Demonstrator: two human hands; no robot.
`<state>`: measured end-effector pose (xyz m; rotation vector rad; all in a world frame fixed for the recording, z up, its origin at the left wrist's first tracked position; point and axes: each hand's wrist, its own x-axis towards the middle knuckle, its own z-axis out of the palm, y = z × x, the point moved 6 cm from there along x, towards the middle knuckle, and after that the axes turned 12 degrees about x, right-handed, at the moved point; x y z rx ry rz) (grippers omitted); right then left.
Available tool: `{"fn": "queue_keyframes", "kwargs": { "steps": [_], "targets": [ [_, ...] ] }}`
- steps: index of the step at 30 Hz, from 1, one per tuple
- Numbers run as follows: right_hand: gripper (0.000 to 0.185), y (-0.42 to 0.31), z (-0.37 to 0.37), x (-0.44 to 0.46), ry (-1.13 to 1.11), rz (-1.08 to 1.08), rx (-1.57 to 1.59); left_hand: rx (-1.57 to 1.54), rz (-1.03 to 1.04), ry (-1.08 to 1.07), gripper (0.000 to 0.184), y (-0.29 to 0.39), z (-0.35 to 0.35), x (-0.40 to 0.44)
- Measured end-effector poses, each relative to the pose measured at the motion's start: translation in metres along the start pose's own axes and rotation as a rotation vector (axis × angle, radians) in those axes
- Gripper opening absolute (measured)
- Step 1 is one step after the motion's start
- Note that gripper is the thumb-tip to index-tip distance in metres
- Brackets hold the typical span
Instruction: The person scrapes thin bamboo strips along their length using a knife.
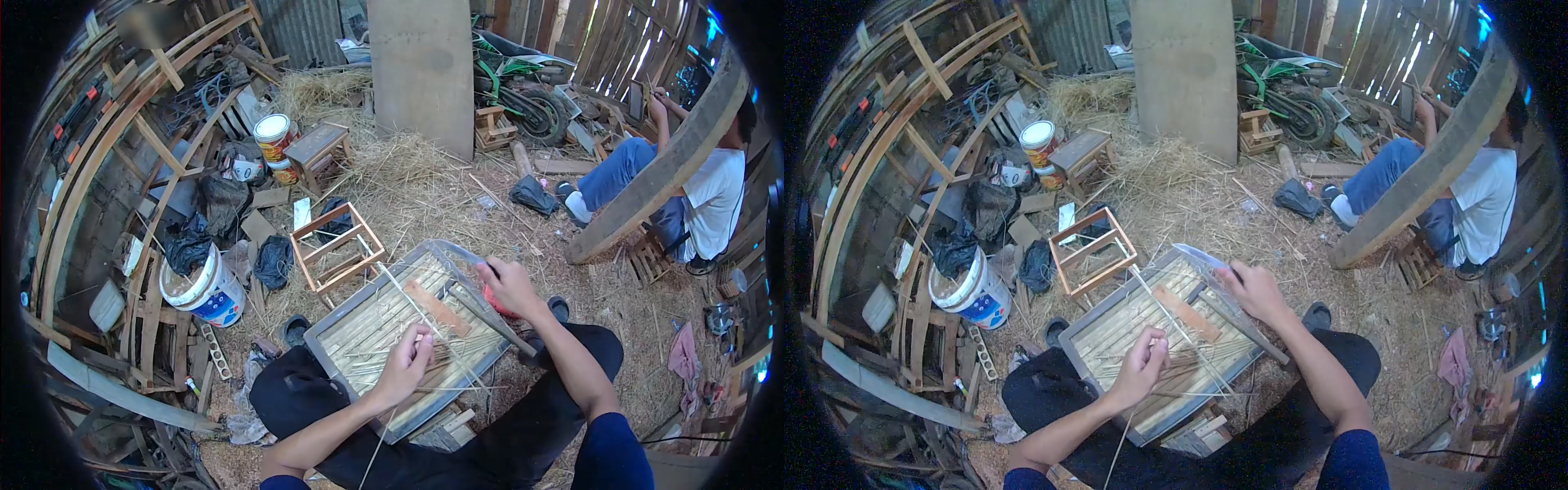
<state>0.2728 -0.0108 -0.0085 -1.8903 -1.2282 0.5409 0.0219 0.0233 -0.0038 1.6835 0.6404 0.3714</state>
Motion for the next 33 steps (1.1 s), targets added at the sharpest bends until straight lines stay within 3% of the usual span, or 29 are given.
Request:
{"fn": "queue_keyframes", "kwargs": {
  "steps": [4, 10, 18, 24, 27, 33],
  "targets": [
    [0.038, -0.01, 0.002, -0.02, 0.033, -0.138, -0.038, -0.239, -0.16, 0.002, 0.017, -0.015, -0.012, 0.004],
    [0.034, -0.036, 0.011, -0.042, -0.062, -0.458, -0.044, -0.356, -0.186, -0.021, 0.016, -0.019, -0.016, 0.011],
    [0.035, -0.06, 0.055, -0.047, -0.313, -0.542, -0.05, -0.702, -0.331, -0.183, 0.006, -0.013, 0.006, 0.016],
    [0.039, -0.072, 0.056, -0.035, -0.309, -0.482, 0.045, -0.774, -0.394, -0.17, 0.003, -0.015, 0.013, 0.023],
    [0.04, -0.08, 0.051, -0.03, -0.271, -0.511, 0.111, -0.754, -0.428, -0.145, 0.011, -0.006, 0.01, 0.026],
    [0.039, -0.079, 0.048, -0.028, -0.284, -0.603, -0.009, -0.809, -0.411, -0.217, 0.009, -0.003, 0.009, 0.023]
  ]
}}
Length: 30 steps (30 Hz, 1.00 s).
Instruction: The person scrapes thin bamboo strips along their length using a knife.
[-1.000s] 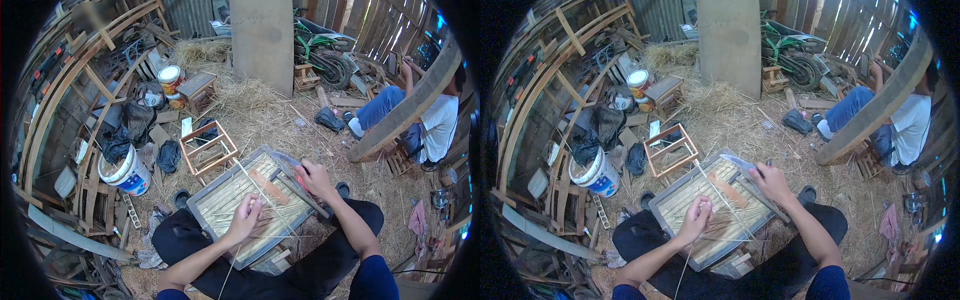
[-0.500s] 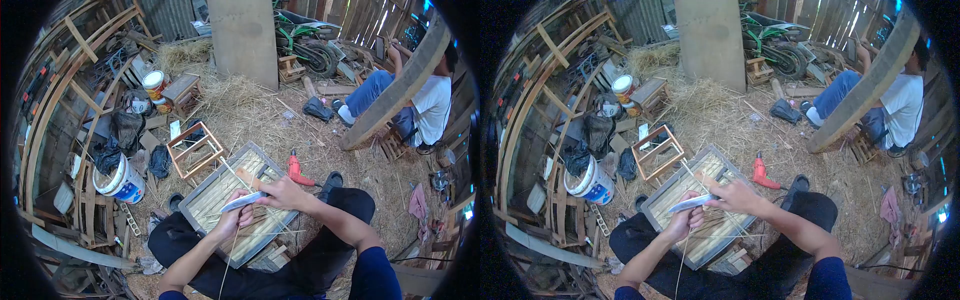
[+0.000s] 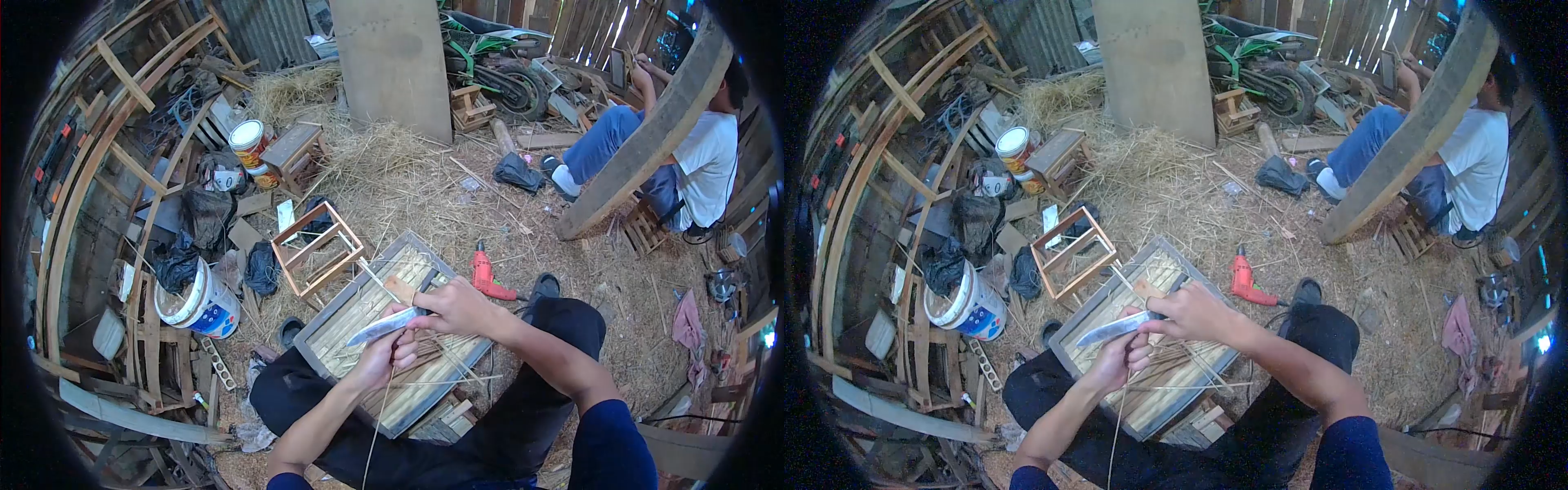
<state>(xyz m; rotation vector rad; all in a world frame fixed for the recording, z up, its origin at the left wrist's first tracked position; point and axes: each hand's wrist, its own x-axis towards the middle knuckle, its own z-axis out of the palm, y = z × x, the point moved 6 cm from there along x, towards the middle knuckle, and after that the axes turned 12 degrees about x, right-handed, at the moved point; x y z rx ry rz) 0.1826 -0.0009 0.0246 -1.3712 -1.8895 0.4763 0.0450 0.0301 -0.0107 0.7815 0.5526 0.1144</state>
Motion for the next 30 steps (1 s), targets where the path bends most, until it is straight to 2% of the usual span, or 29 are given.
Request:
{"fn": "queue_keyframes", "kwargs": {
  "steps": [6, 13, 16, 17, 20, 24, 27, 30],
  "targets": [
    [0.039, 0.012, -0.013, -0.004, 0.091, 0.001, -0.044, -0.082, -0.026, -0.018, 0.001, 0.003, -0.009, -0.005],
    [0.038, 0.033, -0.039, -0.012, 0.159, 0.19, -0.142, -0.057, 0.045, -0.041, 0.003, 0.017, -0.008, -0.014],
    [0.037, 0.06, -0.045, -0.024, 0.31, 0.412, -0.021, -0.074, 0.009, -0.064, 0.006, 0.008, -0.013, -0.018],
    [0.036, 0.076, -0.052, -0.03, 0.335, 0.562, 0.052, -0.05, -0.017, -0.093, 0.007, 0.003, -0.011, -0.023],
    [0.035, 0.074, -0.083, -0.04, 0.442, 0.586, 0.014, -0.033, -0.043, -0.106, 0.01, -0.005, -0.013, -0.03],
    [0.033, 0.056, -0.069, -0.044, 0.341, 0.43, -0.141, -0.051, 0.012, 0.003, 0.015, -0.002, -0.028, -0.031],
    [0.031, 0.029, -0.054, -0.039, 0.241, 0.255, -0.188, 0.068, 0.049, 0.061, 0.018, 0.003, -0.03, -0.029],
    [0.032, 0.016, -0.035, -0.028, 0.222, 0.102, -0.096, 0.146, 0.057, 0.11, 0.016, 0.009, -0.022, -0.024]
  ]
}}
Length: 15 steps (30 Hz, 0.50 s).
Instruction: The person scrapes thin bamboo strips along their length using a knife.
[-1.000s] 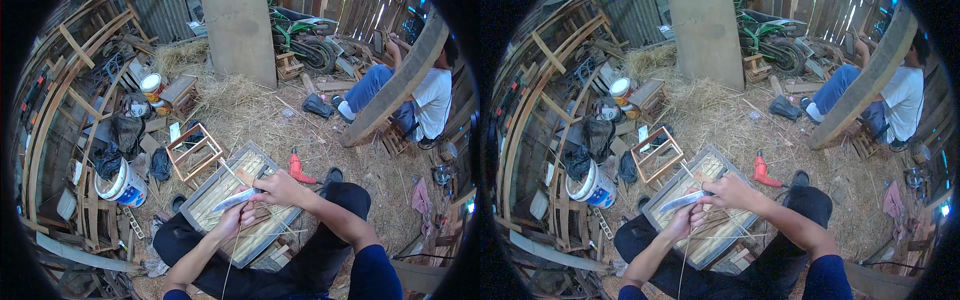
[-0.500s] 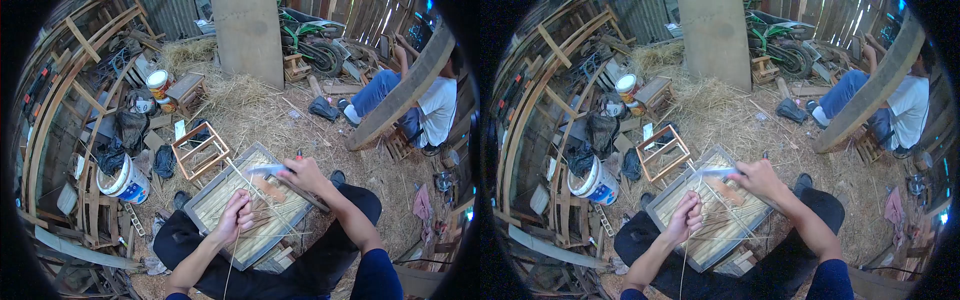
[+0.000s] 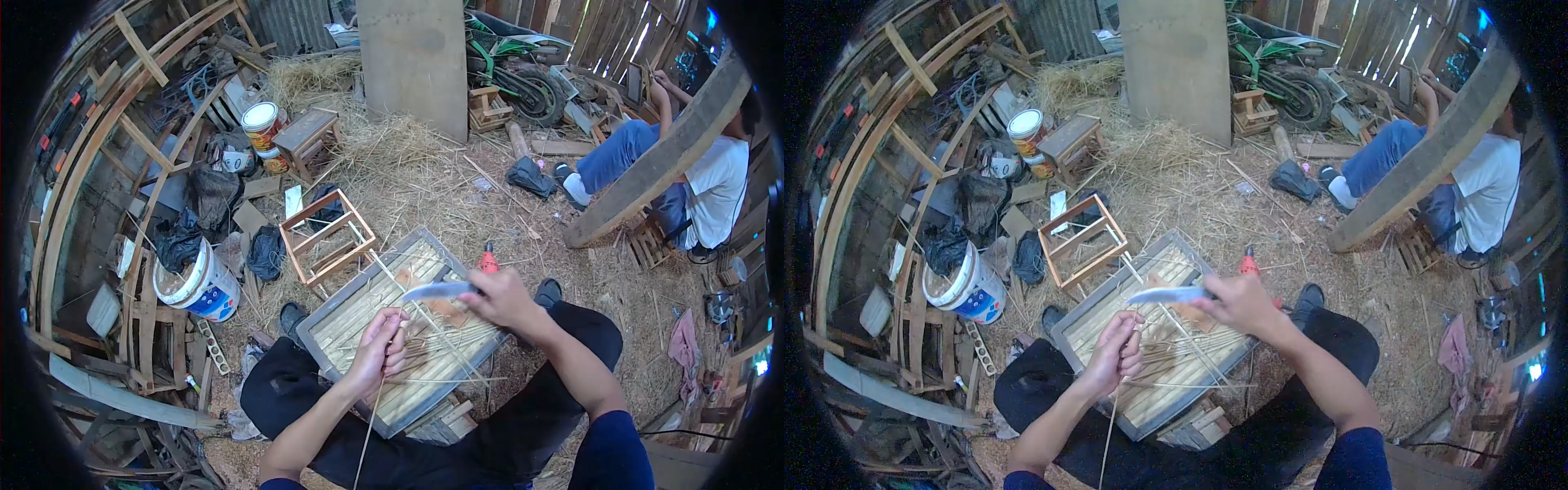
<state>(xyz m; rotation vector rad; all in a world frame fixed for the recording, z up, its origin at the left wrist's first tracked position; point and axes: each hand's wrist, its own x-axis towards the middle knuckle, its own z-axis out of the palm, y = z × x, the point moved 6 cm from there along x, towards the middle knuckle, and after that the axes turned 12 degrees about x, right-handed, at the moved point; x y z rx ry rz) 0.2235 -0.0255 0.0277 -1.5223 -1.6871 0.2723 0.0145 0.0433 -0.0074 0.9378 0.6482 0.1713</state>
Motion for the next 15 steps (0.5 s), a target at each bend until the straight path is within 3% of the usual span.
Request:
{"fn": "queue_keyframes", "kwargs": {
  "steps": [4, 9, 15],
  "targets": [
    [0.038, -0.015, 0.029, 0.007, -0.16, -0.098, 0.023, -0.046, -0.01, 0.008, 0.011, -0.015, -0.001, 0.015],
    [0.043, -0.026, 0.051, 0.013, -0.326, -0.055, 0.044, 0.072, 0.025, -0.005, 0.007, -0.017, 0.011, 0.021],
    [0.043, -0.023, 0.054, 0.012, -0.338, -0.003, 0.144, 0.078, 0.038, -0.047, 0.009, -0.022, 0.013, 0.023]
  ]
}}
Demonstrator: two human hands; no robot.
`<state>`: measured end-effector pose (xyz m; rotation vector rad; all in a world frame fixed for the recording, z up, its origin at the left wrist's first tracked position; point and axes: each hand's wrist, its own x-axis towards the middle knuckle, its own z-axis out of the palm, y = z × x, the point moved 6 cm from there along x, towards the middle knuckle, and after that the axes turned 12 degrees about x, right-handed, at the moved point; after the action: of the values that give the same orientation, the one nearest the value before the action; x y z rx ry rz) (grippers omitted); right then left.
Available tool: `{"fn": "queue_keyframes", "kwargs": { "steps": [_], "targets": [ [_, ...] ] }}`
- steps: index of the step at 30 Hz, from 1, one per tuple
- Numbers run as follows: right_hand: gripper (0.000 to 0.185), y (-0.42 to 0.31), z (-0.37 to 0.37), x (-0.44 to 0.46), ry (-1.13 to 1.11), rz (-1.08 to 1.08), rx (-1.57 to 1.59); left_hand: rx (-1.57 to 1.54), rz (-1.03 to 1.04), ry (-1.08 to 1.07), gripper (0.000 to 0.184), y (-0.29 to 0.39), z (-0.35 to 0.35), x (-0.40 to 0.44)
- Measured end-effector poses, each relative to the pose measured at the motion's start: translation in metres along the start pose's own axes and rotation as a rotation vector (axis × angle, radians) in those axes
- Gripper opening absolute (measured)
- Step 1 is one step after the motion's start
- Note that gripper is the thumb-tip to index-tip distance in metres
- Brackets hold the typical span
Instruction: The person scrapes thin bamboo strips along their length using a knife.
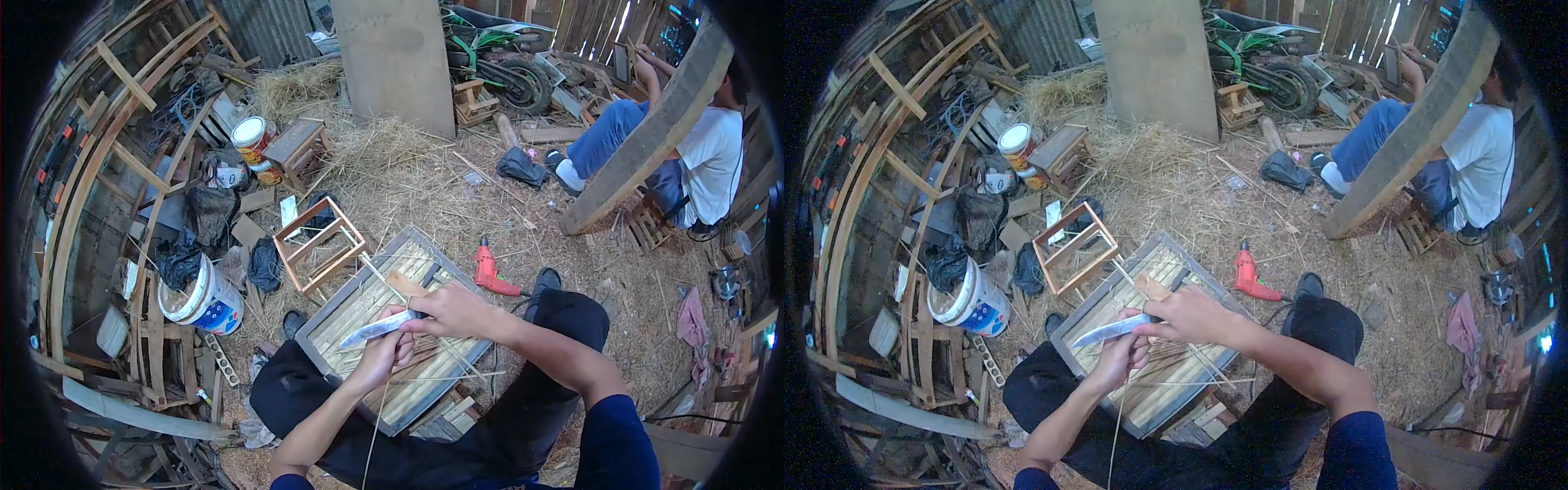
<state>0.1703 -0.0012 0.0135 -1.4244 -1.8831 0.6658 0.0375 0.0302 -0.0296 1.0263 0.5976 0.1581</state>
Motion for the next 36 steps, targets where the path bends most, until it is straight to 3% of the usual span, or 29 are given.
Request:
{"fn": "queue_keyframes", "kwargs": {
  "steps": [7, 19, 22, 25, 28, 31, 36],
  "targets": [
    [0.042, -0.001, -0.013, -0.008, 0.056, 0.014, -0.097, -0.019, -0.027, 0.03, 0.005, 0.001, 0.006, -0.003],
    [0.036, 0.034, -0.038, -0.033, 0.196, 0.201, -0.156, 0.042, 0.037, 0.038, 0.018, 0.003, 0.003, -0.006],
    [0.041, 0.028, -0.038, -0.033, 0.264, 0.149, -0.222, 0.058, 0.066, 0.069, 0.018, 0.006, 0.001, -0.008],
    [0.041, 0.025, -0.042, -0.036, 0.216, 0.204, -0.242, 0.114, 0.093, 0.056, 0.018, 0.012, 0.005, -0.015],
    [0.04, 0.069, -0.078, -0.062, 0.438, 0.553, -0.162, 0.16, 0.114, 0.028, 0.018, 0.017, 0.015, -0.04],
    [0.038, 0.064, -0.119, -0.089, 0.498, 0.576, -0.232, 0.157, 0.14, -0.016, 0.02, 0.015, 0.002, -0.046],
    [0.032, 0.058, -0.088, -0.105, 0.471, 0.507, -0.069, 0.049, 0.081, 0.025, 0.024, 0.023, -0.018, -0.045]
  ]
}}
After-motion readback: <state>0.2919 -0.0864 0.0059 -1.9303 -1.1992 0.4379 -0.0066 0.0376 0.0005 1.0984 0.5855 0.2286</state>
